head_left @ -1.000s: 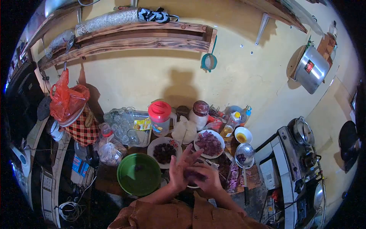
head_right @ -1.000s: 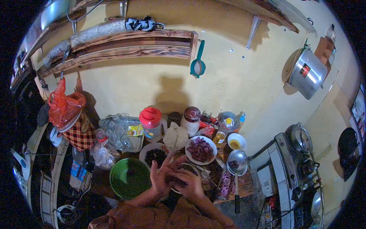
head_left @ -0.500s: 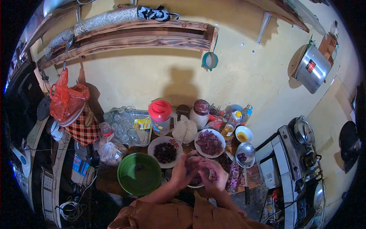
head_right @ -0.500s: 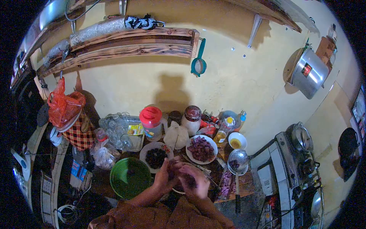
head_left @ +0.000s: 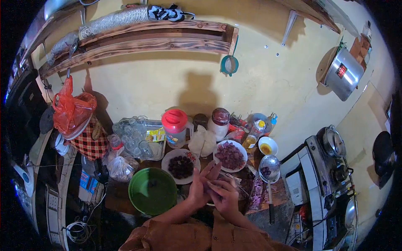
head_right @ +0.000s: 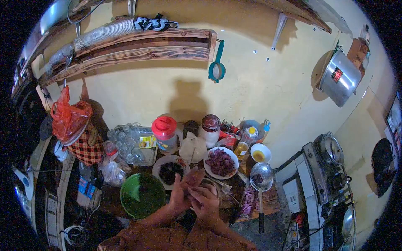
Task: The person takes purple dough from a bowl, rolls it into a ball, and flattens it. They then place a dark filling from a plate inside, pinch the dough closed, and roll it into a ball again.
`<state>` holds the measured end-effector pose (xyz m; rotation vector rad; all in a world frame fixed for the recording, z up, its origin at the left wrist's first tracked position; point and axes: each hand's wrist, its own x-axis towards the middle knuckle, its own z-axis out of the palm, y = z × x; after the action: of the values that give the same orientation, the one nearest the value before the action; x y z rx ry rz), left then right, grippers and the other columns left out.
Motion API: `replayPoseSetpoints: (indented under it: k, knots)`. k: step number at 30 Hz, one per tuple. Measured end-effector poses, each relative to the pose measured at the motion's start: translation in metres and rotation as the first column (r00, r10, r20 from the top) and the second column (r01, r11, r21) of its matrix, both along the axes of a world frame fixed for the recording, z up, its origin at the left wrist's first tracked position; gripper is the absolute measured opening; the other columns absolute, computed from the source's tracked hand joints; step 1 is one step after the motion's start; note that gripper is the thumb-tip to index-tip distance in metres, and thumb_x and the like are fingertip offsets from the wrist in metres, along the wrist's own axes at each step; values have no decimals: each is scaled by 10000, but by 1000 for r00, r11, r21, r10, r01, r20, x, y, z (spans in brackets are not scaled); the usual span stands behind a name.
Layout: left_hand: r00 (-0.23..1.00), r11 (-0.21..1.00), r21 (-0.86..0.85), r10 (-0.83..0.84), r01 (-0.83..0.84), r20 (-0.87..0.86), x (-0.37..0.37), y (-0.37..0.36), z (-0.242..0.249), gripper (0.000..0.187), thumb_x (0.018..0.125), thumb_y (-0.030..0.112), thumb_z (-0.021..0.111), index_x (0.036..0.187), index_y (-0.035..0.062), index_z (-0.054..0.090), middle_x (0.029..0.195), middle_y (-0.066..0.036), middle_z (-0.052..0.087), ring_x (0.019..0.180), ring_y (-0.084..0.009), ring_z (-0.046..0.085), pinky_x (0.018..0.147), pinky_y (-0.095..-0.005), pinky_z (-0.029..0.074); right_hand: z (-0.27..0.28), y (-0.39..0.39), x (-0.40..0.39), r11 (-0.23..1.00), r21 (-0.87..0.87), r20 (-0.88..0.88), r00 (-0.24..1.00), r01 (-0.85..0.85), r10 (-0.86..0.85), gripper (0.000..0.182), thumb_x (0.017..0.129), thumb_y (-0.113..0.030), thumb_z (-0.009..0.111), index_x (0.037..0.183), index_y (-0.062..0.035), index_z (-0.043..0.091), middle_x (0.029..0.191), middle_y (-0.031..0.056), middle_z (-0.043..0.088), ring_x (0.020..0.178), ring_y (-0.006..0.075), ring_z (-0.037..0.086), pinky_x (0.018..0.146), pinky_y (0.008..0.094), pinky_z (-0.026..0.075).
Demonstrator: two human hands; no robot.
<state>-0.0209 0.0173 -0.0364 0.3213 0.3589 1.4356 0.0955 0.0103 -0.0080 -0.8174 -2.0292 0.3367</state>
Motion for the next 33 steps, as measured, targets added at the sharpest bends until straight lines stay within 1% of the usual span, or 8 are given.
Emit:
replayPoseSetpoints:
  k: [6,11,13,22,25,27,30,33]
  knots:
    - [997,998,48,-37,34,70,-5,-1,-4,740,929,590,189,1425,42,196,1444,-148,318,1340,-262,292,1102,-389,229,2,5,6,924,-368,-126,990,-102,59,302,680,33,674,972,-45,681,924,129,659,843,296,635,743,356,509]
    - [999,999,9,-37,36,30,0,-3,5,743,929,585,222,1416,25,200,1432,-157,334,1316,-272,329,1096,-400,243,13,4,6,975,-210,-22,997,-78,75,282,694,12,681,973,-30,668,965,145,659,869,301,649,760,352,519]
    - [978,999,-5,-35,35,-204,0,-2,6,761,914,613,215,1414,39,219,1398,-184,370,1313,-313,327,1094,-436,258,12,5,5,976,-186,-2,993,-115,117,276,695,5,687,968,-25,665,978,149,658,879,297,652,768,348,519]
    - [992,995,83,-68,59,106,-3,-3,7,769,910,609,264,1399,18,209,1394,-176,379,1277,-306,383,1075,-428,285,11,6,6,974,-198,-9,994,-112,112,273,689,-13,704,960,-32,670,990,130,662,923,285,645,829,360,497]
    - [993,997,15,-75,77,-93,-3,-2,2,788,884,634,277,1398,39,230,1399,-181,363,1312,-326,330,1090,-444,270,22,0,3,974,-163,38,985,-160,168,254,683,-19,715,933,-41,677,969,132,666,923,291,644,820,355,500]
    - [995,998,-16,-61,60,-84,-2,-3,7,787,881,636,275,1399,45,231,1403,-181,357,1318,-325,321,1094,-446,261,22,-1,2,965,-256,-141,990,-54,18,250,672,-26,728,916,-55,680,957,128,666,875,294,646,784,360,499]
    - [998,999,-34,-43,42,-44,-3,-3,6,781,880,636,267,1402,56,229,1410,-179,348,1326,-317,309,1098,-450,249,17,4,10,998,-37,-14,999,48,-48,228,665,-28,732,886,-56,686,908,122,671,815,291,642,755,369,487]
    - [998,998,5,-59,60,-23,1,-3,1,771,884,629,256,1404,60,224,1420,-174,338,1334,-305,298,1101,-450,241,-5,5,10,997,-77,-94,995,22,-29,192,663,-32,735,849,-50,690,846,115,673,765,287,631,733,374,473]
